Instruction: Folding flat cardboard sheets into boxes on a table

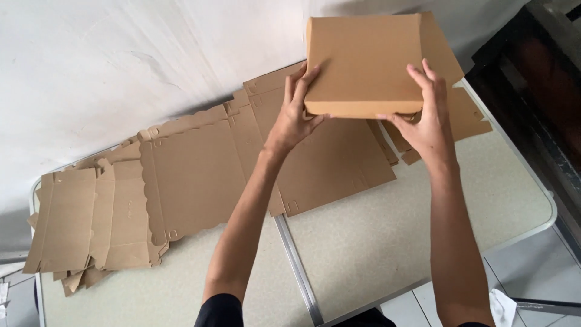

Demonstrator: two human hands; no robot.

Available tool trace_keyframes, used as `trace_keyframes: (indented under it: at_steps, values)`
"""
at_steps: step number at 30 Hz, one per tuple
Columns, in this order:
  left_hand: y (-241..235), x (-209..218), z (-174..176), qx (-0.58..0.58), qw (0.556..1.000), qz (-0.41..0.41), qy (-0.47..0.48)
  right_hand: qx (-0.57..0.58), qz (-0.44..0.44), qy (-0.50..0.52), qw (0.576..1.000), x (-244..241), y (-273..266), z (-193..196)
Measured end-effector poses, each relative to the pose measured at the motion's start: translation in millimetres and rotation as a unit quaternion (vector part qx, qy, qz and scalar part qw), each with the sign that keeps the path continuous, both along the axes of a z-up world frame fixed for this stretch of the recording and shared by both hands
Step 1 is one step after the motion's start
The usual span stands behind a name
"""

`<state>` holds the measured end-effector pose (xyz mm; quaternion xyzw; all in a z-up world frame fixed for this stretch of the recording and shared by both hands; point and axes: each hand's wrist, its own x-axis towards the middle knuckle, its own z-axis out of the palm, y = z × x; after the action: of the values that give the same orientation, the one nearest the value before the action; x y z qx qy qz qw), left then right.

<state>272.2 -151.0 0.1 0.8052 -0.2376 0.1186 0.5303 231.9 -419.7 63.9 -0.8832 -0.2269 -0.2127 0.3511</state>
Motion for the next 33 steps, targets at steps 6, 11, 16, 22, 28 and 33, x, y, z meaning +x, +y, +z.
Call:
trace_keyframes:
  at_steps: [6, 11, 16, 22, 28, 33]
  values:
    - [-74.9, 31.5, -50.1, -0.004, 0.993, 0.025, -0.114, -0.246, -0.158, 0.02, 0.956, 11.8, 35.5, -35.8]
    - [-100.5, 35.7, -33.6, 0.417, 0.838, 0.203, -0.288, -0.277, -0.114, -0.066, 0.952, 31.7, 60.0, -63.4]
    - [-75.8, 25.8, -45.3, 0.143, 0.98, 0.074, -0.115, -0.258, -0.122, -0.03, 0.958, 23.6, 68.2, -45.1]
    - [13.3, -65.4, 2.2, 0.065, 0.997, 0.052, -0.003, -0.284, -0.04, -0.076, 0.955, 21.5, 86.5, -55.7]
    - [89.1, -156.4, 17.9, 0.156, 0.979, 0.108, 0.076, -0.268, -0.054, -0.03, 0.961, 45.4, 72.2, -68.6]
    - [147.6, -214.8, -17.3, 0.258, 0.942, 0.186, 0.109, -0.311, -0.108, -0.094, 0.94, 53.4, 69.5, -83.5]
